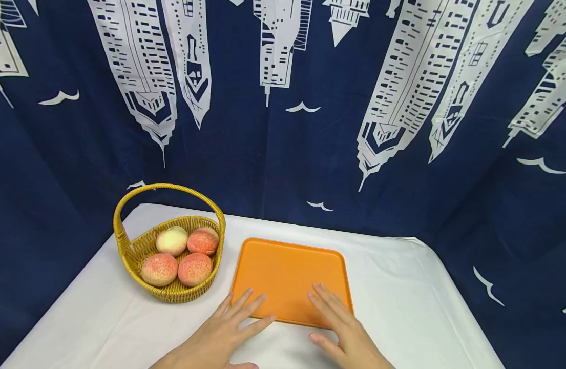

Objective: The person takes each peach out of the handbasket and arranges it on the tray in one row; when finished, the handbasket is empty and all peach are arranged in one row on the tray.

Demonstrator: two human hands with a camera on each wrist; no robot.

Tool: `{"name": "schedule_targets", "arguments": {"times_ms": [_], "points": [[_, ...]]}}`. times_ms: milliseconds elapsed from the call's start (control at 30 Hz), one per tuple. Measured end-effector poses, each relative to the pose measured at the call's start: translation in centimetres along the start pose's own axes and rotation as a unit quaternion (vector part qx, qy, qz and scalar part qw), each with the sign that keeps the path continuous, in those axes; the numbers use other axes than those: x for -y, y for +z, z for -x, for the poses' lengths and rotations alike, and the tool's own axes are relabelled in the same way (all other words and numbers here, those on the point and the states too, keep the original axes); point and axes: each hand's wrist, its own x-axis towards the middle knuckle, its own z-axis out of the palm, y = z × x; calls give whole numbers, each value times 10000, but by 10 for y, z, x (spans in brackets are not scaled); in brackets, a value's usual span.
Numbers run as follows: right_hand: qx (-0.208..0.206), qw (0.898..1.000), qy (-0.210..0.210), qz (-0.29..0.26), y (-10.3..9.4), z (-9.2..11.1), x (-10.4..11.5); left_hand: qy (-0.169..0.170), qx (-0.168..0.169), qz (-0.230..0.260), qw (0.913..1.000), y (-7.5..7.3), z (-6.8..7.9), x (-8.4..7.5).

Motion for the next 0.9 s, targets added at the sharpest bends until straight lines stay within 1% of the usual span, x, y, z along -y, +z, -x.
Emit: {"name": "schedule_targets", "arguments": {"times_ms": [67, 100, 200, 300, 400, 500, 567, 633, 733, 800, 867, 900], "points": [[-283, 9976, 500, -398, -9, 1, -9, 3, -130, 287, 9995, -4, -2, 2], [-397, 9947, 758, -566, -12, 2, -15, 0, -255, 410, 9988, -6, -3, 3], [-747, 9819, 1477, -918, -20, 4, -34, -56, -673, 652, 9956, -11, -4, 9], [-859, 9654, 2090, -1301, -23, 8, -54, -271, -987, 783, 9917, -17, -2, 17], [-685, 9480, 2591, -1714, -22, 14, -71, -647, -1139, 844, 9878, -23, 3, 24], [-319, 9303, 3026, -2047, -19, 18, -85, -1109, -1248, 874, 9821, -32, 9, 33], [-95, 9191, 3241, -2239, -17, 21, -93, -1404, -1361, 916, 9764, -39, 12, 40], [62, 9095, 3356, -2455, -16, 23, -100, -1642, -1542, 1076, 9683, -46, 16, 48], [328, 9065, 3419, -2457, -13, 26, -108, -2021, -1821, 1361, 9526, -56, 24, 63], [574, 9100, 3429, -2261, -10, 29, -112, -2223, -2025, 1573, 9407, -62, 31, 72], [856, 9149, 3410, -1984, -9, 30, -114, -2470, -2219, 1654, 9286, -68, 38, 81], [971, 9143, 3433, -1920, -8, 31, -115, -2558, -2322, 1685, 9232, -70, 41, 85]]}}
